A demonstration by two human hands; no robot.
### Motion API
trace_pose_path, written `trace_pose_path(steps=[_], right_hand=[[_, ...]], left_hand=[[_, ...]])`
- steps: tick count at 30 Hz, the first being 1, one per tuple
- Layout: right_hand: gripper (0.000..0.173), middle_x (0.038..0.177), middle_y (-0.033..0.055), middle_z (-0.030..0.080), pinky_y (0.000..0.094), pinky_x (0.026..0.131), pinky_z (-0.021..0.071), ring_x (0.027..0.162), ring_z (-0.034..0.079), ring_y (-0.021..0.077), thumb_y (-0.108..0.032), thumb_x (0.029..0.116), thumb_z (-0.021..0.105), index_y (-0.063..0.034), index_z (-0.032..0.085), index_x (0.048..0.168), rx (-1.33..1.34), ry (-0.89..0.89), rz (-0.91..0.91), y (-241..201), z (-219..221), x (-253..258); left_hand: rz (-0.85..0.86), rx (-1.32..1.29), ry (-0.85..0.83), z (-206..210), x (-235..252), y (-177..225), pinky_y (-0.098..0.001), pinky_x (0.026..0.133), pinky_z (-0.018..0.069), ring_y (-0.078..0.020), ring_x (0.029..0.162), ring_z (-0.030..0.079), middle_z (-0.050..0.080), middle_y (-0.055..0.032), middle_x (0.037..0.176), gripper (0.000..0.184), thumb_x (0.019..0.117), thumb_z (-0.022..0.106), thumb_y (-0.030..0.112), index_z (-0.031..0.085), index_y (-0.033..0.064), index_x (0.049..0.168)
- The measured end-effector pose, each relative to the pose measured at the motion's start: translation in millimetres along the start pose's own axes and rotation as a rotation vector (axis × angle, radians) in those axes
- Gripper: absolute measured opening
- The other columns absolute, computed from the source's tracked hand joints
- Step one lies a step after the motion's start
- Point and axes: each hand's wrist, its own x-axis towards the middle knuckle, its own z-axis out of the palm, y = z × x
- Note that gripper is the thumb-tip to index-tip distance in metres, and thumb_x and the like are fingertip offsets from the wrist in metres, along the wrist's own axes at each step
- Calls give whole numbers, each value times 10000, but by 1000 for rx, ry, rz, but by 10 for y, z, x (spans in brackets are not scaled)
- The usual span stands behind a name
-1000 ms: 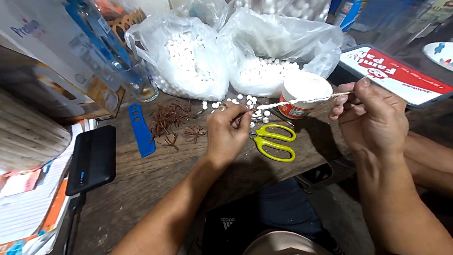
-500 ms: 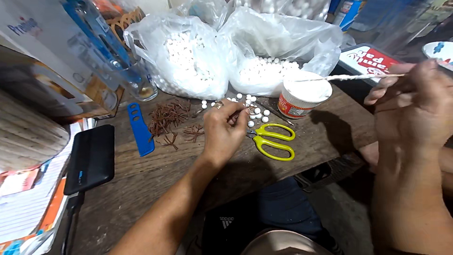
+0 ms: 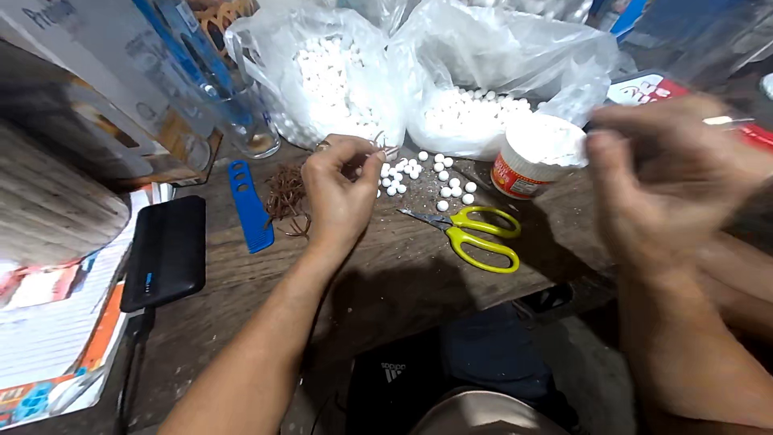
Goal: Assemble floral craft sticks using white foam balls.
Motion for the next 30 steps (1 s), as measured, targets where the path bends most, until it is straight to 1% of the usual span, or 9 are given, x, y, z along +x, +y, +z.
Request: trace_pose_path(steps=[2, 4, 8, 11, 17, 21, 26, 28, 30], right_hand=[[206, 904, 116, 701, 203, 724, 536, 777, 632, 59, -108, 998, 601, 55, 724, 1022, 146, -201, -39, -179, 331, 79], [166, 852, 85, 698, 270, 679, 545, 717, 645, 112, -109, 976, 616, -13, 749, 1003, 189, -450, 22, -169, 650, 183], [141, 930, 181, 706, 493, 812, 538, 857, 683, 304, -41, 966, 643, 19, 752, 1031, 108, -753, 136, -7, 1084, 438], [123, 941, 202, 693, 543, 815, 529, 904, 677, 356, -29, 949, 660, 22, 754, 1011, 52, -833, 141, 50, 1235, 484], [77, 902, 193, 689, 540, 769, 530, 861, 678, 356, -7, 911, 676, 25, 738, 944, 32, -788, 135, 83, 1335, 412], [107, 943, 236, 675, 593, 777, 518, 908, 669, 423, -9, 928, 648, 42, 725, 983, -26, -799, 121, 26, 1331, 374], [110, 875, 239, 688, 606, 722, 516, 867, 682, 456, -24, 928, 638, 42, 722, 954, -62, -700, 5, 36, 1315, 278], [140, 893, 215, 712, 556, 767, 546, 833, 701, 370, -34, 926, 668, 52, 728, 1018, 61, -649, 86, 60, 1229, 324], [159, 940, 114, 713, 328, 768, 582, 791, 686, 153, -58, 937, 687, 17, 725, 1072, 288, -591, 267, 81, 1140, 382]], left_hand=[[-15, -4, 14, -7, 14, -6, -108, 705, 479, 35, 770, 587, 674, -71, 926, 73, 919, 673, 25, 714, -35, 918], [-31, 16, 10, -18, 1, -14, -125, 693, 487, 15, 759, 592, 675, -76, 922, 69, 922, 679, 29, 717, -29, 920], [-83, 44, -35, -30, -34, 4, -146, 692, 484, -17, 756, 588, 669, -89, 927, 63, 937, 681, 24, 717, -27, 936], [-88, 39, -38, -13, -43, 1, -151, 684, 487, -27, 755, 594, 673, -96, 924, 59, 933, 686, 15, 727, -25, 945], [-80, 14, 2, 57, -27, -6, -127, 701, 484, 4, 765, 595, 684, -84, 893, 60, 907, 690, 0, 739, -33, 921], [-80, 12, -16, 58, -36, 11, -127, 709, 485, 1, 778, 599, 676, -75, 896, 55, 909, 689, 8, 735, -20, 900], [-80, -3, -16, 75, -53, 25, -120, 714, 486, -5, 797, 597, 655, -87, 918, 56, 912, 689, 5, 736, -20, 894], [-78, 1, -20, 75, -61, 38, -119, 710, 483, -9, 796, 593, 647, -102, 941, 61, 917, 685, 7, 733, -28, 903], [-80, -19, -30, 75, -65, 61, -113, 708, 484, -6, 799, 590, 639, -105, 947, 67, 921, 672, -4, 729, -37, 908]])
